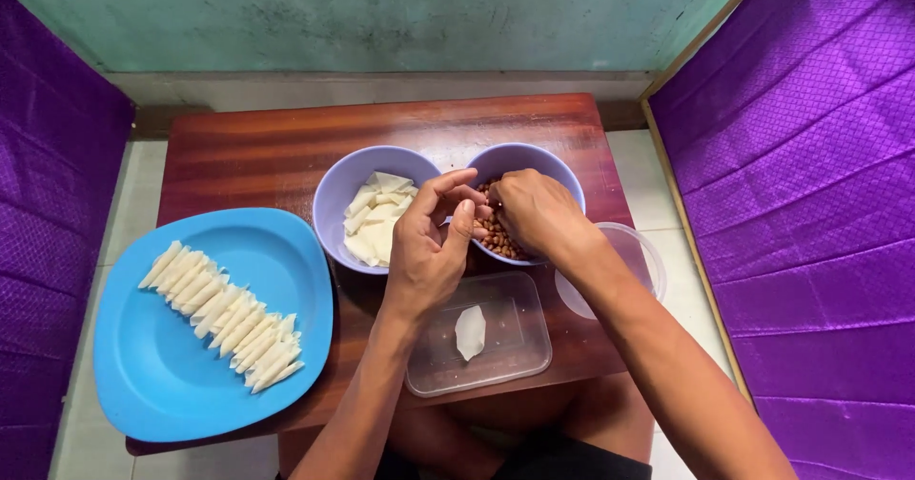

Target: A person is manually wrapping individual peanuts into small square wrappers and rolling them into cylinders.

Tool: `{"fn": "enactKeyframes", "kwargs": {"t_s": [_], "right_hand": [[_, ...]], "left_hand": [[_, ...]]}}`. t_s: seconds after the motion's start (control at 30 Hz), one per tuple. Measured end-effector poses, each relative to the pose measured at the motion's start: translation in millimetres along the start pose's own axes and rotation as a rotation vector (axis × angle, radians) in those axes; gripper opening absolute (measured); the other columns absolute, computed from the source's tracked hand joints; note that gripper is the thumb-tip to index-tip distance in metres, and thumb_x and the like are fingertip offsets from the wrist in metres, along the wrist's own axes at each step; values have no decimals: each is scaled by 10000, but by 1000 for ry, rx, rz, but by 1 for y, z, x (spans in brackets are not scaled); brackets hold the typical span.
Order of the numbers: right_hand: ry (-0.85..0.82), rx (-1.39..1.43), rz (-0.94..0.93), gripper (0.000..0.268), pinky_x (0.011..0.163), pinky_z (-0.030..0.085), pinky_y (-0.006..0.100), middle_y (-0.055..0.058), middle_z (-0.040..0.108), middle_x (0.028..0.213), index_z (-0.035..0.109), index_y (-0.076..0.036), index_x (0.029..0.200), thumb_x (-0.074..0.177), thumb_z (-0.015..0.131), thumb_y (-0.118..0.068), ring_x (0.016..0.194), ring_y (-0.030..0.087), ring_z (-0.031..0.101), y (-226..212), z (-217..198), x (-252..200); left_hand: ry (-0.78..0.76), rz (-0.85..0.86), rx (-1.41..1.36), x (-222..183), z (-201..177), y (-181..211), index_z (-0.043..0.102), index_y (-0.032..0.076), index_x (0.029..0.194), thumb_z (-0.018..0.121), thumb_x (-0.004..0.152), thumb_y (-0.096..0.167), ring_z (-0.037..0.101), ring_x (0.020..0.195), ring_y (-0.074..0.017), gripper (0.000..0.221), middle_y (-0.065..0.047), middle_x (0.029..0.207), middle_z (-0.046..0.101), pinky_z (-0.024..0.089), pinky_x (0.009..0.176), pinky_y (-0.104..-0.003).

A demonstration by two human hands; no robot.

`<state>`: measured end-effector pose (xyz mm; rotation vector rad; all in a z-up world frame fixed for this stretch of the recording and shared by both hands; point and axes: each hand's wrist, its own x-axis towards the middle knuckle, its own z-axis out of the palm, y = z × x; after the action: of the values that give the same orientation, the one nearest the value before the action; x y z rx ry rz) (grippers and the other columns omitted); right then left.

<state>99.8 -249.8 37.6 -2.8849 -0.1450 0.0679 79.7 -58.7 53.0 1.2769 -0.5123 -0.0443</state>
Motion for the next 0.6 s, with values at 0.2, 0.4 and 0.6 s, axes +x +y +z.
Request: {"fn": "enactKeyframes", "kwargs": {"t_s": [0.2,0.4,0.6], "right_hand": [[-30,-2,-22,108,647,561,554,210,709,762,706,-49,842,846,642,-136,773,456,719,-8,-25,-14],[217,165,-133,59,689,580,450,160,704,795,711,-87,964,960,658,-113,841,385,728,-34,-65,-62],[336,436,-186,107,671,583,403,109,745,877,770,-120,1019,924,743,-80,797,313,740,-70,-46,-138]], "left_hand": [[-13,-13,11,0,-2,-1,587,10,1345,534,1035,90,687,931,-199,324,-160,1034,658,667,763,-319],[-46,-54,23,-18,-7,11,626,48,1318,572,1030,135,684,829,-152,305,-129,972,687,659,667,-269],[-336,-19,331,-66,-36,30,761,128,1095,639,979,124,660,734,-197,168,-78,862,741,551,622,-317]]}}
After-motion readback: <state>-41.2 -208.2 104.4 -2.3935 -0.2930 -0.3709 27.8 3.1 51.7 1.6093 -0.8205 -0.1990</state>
